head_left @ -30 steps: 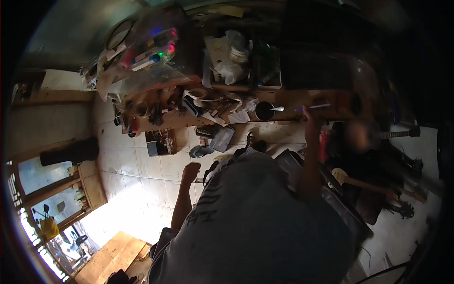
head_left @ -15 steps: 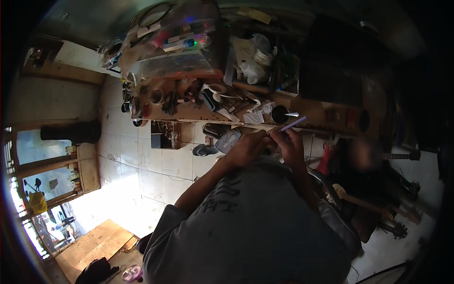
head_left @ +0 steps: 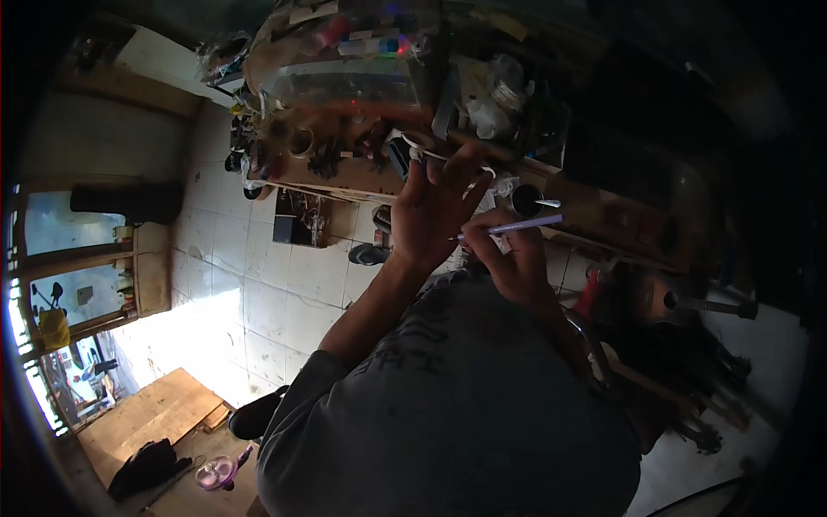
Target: The person picks up a wooden guitar neck, holds it with one hand, and uses a blue pen to mark specific points on the side of the fretboard.
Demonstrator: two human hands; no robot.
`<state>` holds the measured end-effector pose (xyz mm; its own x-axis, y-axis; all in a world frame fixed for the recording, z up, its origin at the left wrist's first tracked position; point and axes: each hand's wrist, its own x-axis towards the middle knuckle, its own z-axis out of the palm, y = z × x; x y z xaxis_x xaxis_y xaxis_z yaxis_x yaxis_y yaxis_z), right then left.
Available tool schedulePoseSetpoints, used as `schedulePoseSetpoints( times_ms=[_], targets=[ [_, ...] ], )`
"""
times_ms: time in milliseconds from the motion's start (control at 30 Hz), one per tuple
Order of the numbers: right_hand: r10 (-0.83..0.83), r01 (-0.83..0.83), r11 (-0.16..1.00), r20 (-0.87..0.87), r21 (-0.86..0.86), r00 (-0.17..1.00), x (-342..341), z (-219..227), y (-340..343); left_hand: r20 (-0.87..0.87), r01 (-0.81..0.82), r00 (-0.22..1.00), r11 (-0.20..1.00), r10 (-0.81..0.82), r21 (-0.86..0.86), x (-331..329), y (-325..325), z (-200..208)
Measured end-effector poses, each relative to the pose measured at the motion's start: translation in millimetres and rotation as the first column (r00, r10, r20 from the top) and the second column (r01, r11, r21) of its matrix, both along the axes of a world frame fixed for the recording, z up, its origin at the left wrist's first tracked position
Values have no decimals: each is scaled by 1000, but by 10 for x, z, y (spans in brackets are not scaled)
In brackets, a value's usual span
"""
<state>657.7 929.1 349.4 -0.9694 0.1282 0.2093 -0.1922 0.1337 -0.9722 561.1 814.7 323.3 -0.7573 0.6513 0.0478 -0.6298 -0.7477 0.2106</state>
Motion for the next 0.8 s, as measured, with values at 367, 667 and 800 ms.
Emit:
schedulePoseSetpoints(
  times_ms=[367, 667, 800],
  targets=[
    [30, -8, 974, -94, 227, 995, -41, 99, -11, -22, 6, 1000, 999, -5, 48, 20, -4, 38],
    [121, -108, 968, -44, 227, 992, -51, 92, 34, -6, 0, 1000, 999, 0, 39, -27, -12, 42],
    [-38, 63, 958, -94, 279, 995, -70, 113, 69, 14, 11, 1000, 1000, -11, 17, -70, -27, 15]
  ],
)
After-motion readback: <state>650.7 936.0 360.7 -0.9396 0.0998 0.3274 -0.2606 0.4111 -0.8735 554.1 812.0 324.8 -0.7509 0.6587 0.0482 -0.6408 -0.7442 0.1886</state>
